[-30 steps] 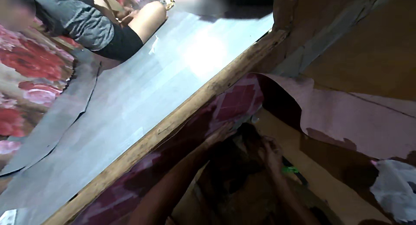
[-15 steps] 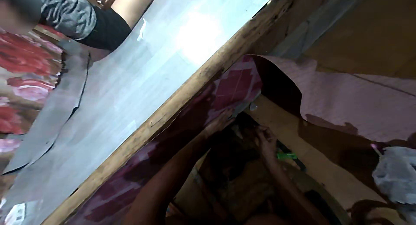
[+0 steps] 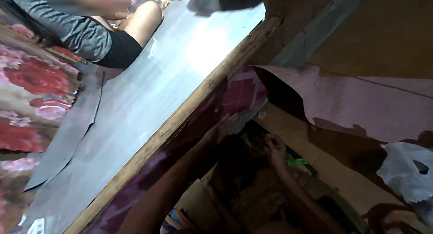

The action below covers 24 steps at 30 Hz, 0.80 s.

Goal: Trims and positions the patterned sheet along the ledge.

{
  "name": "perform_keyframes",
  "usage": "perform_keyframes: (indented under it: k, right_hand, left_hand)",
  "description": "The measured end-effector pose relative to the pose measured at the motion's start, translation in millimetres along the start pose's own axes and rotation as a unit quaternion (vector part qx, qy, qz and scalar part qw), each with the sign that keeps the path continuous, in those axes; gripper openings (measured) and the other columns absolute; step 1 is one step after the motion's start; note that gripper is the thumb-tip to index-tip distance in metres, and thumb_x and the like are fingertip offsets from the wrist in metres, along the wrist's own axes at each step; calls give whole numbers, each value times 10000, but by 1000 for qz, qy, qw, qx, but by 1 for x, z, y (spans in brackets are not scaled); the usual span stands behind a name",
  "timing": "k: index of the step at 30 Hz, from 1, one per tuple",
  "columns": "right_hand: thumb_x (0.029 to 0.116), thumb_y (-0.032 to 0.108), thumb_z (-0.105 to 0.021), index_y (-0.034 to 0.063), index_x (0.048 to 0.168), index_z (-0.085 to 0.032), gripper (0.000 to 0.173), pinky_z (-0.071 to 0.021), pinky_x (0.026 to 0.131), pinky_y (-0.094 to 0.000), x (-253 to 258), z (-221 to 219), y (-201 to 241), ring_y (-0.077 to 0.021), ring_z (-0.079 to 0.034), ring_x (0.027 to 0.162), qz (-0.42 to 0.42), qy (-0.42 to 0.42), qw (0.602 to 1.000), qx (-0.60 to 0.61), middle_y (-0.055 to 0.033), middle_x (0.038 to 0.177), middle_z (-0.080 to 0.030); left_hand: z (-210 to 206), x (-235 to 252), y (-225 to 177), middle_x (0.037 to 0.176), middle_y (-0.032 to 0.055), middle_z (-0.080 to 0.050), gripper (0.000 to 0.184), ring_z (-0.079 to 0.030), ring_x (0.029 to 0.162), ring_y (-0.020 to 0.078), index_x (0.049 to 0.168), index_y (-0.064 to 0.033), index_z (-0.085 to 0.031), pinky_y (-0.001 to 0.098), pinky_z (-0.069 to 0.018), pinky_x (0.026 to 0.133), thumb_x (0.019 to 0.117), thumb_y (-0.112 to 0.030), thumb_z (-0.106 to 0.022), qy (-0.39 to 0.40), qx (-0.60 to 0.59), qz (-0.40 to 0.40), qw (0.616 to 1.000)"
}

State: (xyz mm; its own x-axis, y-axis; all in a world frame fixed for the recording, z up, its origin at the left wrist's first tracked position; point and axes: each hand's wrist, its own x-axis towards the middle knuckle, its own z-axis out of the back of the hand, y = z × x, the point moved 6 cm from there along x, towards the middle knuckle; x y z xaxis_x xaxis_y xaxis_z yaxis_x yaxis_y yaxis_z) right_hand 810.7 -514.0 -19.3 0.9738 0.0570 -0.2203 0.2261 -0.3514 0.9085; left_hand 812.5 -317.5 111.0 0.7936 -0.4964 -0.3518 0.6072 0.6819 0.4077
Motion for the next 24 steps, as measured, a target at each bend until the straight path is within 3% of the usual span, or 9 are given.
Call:
perform_keyframes:
  k: [3,7,12,14,17,22,24]
  right_hand:
    - [1004,75,-598,-31,1112,-646,159,-558,814,-223,-2,-6,-1,-34,-647,902,-21,11,1000,-14,-28,1003,-686]
    - [1003,72,-593,-45,1119,-636,170,-544,814,-203,-5,-14,6,-15,-634,900,-32,27,999,-19,-28,1002,-673]
    - [1001,93,-598,-38,1121,-637,181,-556,782,-222,2,-8,9,-37,-646,902,-14,24,1000,-10,-37,1009,-682]
    - [1005,106,-602,-21,1112,-648,172,-566,786,-228,5,-3,10,-46,-653,895,-13,12,1000,-2,-26,996,-684]
    - [1002,103,-601,-9,1089,-657,153,-578,769,-242,9,3,13,-65,-663,860,-11,-1,1000,16,-20,959,-686]
    - [1003,91,-588,-19,1091,-642,152,-575,780,-225,7,7,18,-40,-656,850,-5,2,1000,2,-15,956,-677]
    - [1005,101,-591,-19,1091,-641,156,-571,770,-222,7,7,18,-34,-648,840,-7,-1,1000,-6,-14,963,-673]
  left_hand:
    - [5,0,4,1699,134,-213,508,-174,1582,212,1567,61,-311,434,-153,1273,1060,44,-339,35,1,46,998]
    - [-6,13,6,1709,108,-189,491,-139,1587,184,1569,57,-316,415,-117,1285,1086,-31,-315,-11,-43,61,997]
    - [-8,35,6,1688,169,-224,517,-175,1581,274,1572,54,-311,503,-99,1270,1092,-109,-409,-14,-117,73,990]
    - [-8,44,4,1681,173,-247,527,-208,1572,282,1570,54,-317,516,-129,1261,1089,-130,-430,-21,-73,75,994]
    - [-16,57,3,1699,173,-182,572,-130,1589,280,1586,47,-279,542,-113,1253,1078,-139,-464,18,3,68,997]
    - [-16,71,3,1722,154,-59,688,10,1600,265,1623,15,-161,558,-44,1258,1070,-197,-511,88,-33,77,993]
    - [-14,72,4,1720,163,-64,674,-6,1600,271,1618,27,-162,555,-51,1262,1079,-207,-492,83,-48,75,993]
